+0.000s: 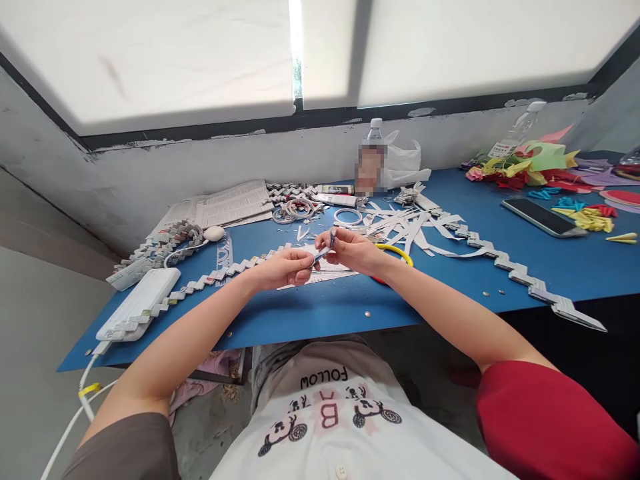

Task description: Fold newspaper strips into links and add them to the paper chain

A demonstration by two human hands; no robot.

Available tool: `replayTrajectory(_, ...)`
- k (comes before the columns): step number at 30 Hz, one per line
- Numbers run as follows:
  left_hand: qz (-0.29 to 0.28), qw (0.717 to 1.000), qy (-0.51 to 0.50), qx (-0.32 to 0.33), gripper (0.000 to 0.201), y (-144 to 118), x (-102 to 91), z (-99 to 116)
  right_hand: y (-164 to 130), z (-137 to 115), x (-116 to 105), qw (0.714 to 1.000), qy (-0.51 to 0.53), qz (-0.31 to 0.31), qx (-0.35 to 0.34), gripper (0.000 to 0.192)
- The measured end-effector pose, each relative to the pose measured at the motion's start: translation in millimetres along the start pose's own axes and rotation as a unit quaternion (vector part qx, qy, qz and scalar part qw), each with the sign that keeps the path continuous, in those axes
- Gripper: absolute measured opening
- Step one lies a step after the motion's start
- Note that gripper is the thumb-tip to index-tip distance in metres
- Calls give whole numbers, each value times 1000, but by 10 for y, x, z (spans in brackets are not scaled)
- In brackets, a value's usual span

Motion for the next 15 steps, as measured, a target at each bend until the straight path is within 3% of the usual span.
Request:
replayTrajectory(4,7,999,49,14,37,-35,-23,57,-49,-91,-46,992,-121,-26,-5,34)
replayTrajectory(9,59,968,240,39,38,-74,-42,127,-120,-191,-54,941,-335,-59,2,22)
replayTrajectory(12,37,968,249,23,40,-79,-21,124,-148,-255,2,948,-306,-62,-57,22)
replayTrajectory(15,16,976,217,-1,37,-84,13,113,-162,-260,41,965,-244,-78,-64,22)
Point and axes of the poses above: each hand's wrist, its own y-axis towards the middle knuckle, its own x-axis out of the palm, z = x × y, the point moved 4 cm from there along y, towards the middle knuckle, and after that the axes turned 14 degrees about -y, right-handed, at the moved point
